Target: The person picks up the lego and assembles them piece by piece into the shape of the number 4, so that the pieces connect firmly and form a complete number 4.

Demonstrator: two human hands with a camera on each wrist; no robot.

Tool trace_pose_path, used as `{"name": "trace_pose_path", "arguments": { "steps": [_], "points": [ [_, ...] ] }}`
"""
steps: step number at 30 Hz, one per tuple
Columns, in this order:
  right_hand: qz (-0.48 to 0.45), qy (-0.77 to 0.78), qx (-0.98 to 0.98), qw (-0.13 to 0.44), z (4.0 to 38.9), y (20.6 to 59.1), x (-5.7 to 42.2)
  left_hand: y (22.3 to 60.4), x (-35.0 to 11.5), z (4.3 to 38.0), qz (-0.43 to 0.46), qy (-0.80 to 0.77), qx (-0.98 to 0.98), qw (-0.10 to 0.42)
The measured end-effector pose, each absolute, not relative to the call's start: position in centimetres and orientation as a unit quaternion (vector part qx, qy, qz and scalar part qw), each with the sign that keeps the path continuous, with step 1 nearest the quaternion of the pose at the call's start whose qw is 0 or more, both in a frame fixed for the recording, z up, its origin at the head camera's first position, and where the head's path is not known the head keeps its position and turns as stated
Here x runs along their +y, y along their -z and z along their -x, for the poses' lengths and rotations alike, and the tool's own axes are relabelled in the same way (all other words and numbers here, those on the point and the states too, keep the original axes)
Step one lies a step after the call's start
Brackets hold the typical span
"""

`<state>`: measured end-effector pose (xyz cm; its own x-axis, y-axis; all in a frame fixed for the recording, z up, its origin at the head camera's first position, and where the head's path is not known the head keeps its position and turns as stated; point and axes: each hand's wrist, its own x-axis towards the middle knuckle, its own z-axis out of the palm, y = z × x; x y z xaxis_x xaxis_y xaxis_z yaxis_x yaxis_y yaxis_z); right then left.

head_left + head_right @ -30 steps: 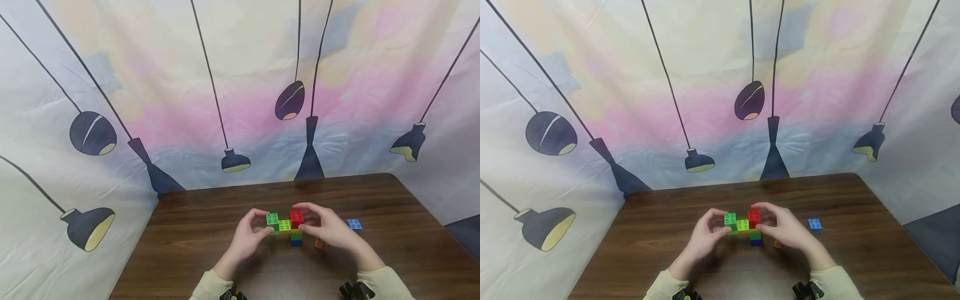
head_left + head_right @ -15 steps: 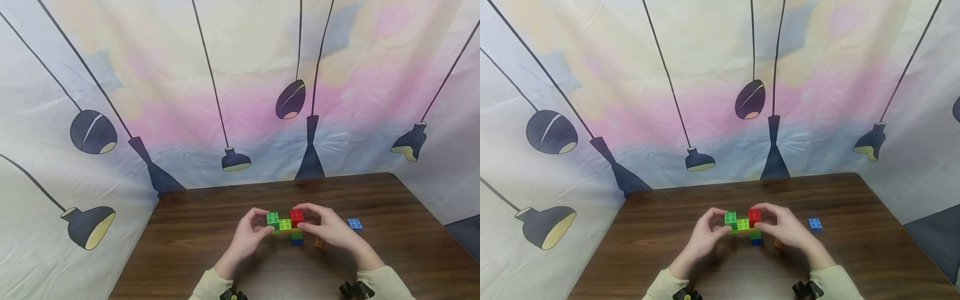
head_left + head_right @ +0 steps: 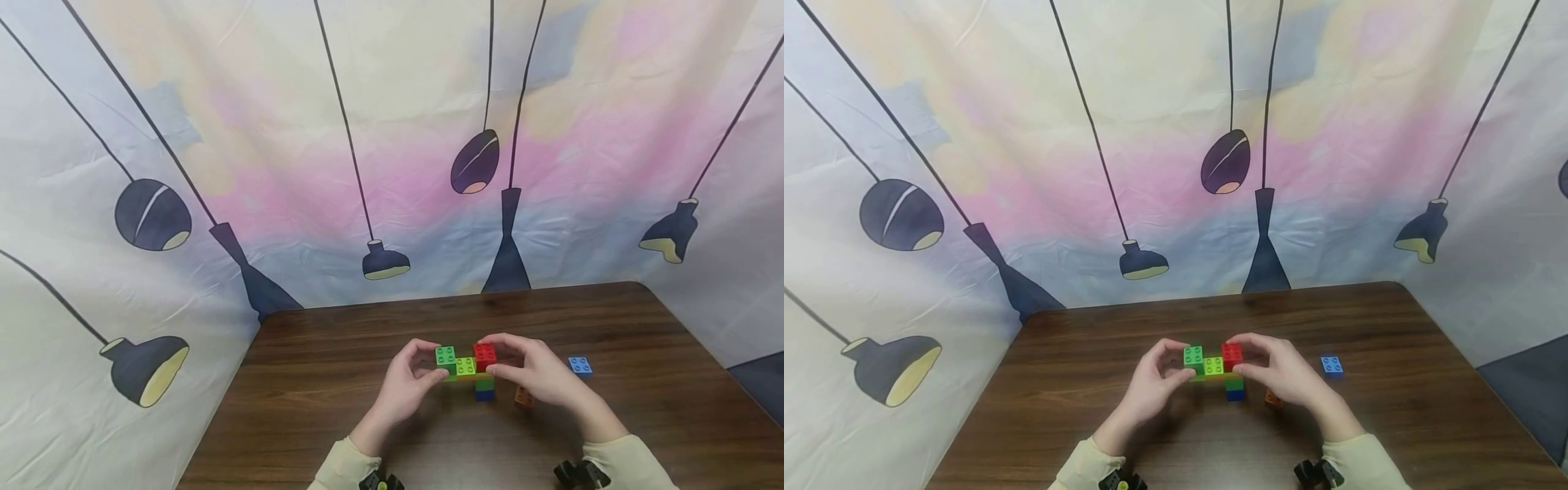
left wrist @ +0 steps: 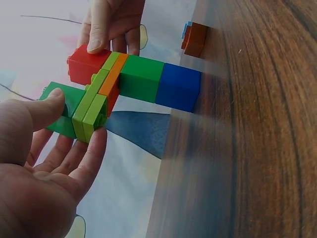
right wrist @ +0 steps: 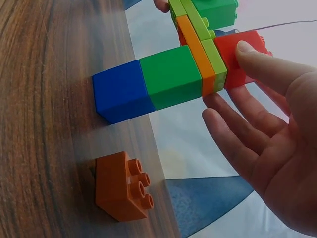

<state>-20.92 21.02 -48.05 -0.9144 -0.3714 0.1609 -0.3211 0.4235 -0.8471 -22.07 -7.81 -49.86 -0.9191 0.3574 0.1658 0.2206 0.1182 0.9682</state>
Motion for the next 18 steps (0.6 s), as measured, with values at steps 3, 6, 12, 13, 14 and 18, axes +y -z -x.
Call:
{"name": "trace_pose_path", "arguments": {
  "steps": [3, 6, 12, 13, 14, 18],
  "points": [
    [0.202, 0.486, 0.85, 0.023, 20.86, 47.91, 20.96, 49.86, -7.77, 22.1, -0.192, -0.634, 0.747, 0.054],
    [0.201, 0.479, 0.854, 0.023, 20.78, 47.83, 20.89, 49.93, -7.77, 22.1, -0.19, -0.633, 0.748, 0.056],
    [0.201, 0.478, 0.855, 0.026, 20.75, 47.85, 20.83, 50.15, -7.82, 22.16, -0.187, -0.637, 0.746, 0.059],
    [0.2, 0.478, 0.855, 0.026, 20.77, 47.86, 20.85, 50.16, -7.82, 22.19, -0.188, -0.637, 0.745, 0.058],
    [0.198, 0.478, 0.855, 0.026, 20.79, 47.86, 20.87, 50.15, -7.82, 22.19, -0.189, -0.637, 0.746, 0.058],
    [0.197, 0.478, 0.856, 0.027, 20.97, 47.87, 21.03, 50.08, -7.79, 22.26, -0.19, -0.635, 0.747, 0.057]
  ]
}}
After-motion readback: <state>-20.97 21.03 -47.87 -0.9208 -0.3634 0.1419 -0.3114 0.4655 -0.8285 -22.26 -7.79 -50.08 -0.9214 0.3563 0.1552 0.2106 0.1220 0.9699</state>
